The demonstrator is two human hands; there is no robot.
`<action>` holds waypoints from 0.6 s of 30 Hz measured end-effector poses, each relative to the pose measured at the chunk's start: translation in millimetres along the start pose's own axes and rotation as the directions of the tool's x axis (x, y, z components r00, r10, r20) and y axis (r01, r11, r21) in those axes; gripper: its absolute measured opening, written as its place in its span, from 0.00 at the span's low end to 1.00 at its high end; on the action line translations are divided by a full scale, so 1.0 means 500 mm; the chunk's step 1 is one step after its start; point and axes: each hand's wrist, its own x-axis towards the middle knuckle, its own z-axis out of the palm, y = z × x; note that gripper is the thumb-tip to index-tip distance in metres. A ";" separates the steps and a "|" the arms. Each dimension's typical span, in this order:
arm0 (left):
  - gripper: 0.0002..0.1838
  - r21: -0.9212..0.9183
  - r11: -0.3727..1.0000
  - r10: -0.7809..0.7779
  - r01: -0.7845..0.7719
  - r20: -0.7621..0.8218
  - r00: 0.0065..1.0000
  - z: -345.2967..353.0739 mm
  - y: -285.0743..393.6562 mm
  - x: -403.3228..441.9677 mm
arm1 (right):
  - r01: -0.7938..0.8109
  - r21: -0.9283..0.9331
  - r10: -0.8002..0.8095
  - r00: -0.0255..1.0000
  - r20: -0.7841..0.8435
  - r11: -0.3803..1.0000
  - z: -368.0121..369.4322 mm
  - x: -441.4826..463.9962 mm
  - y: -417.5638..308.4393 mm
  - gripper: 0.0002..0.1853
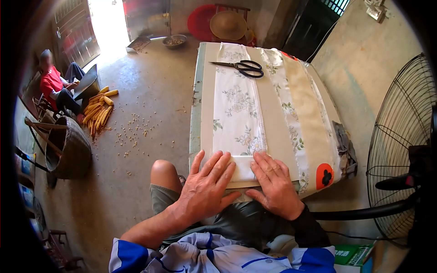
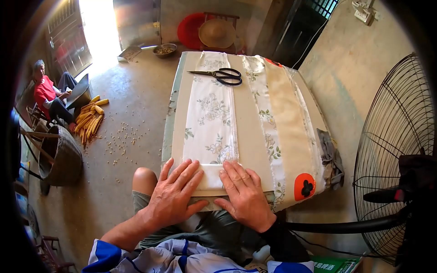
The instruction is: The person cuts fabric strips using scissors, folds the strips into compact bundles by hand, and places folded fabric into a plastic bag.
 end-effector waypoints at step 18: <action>0.24 -0.152 0.988 -0.004 -0.015 -0.123 0.992 -0.022 -0.024 -0.016 | 0.050 0.180 -0.017 0.983 -0.184 0.982 0.001 -0.022 0.025 0.33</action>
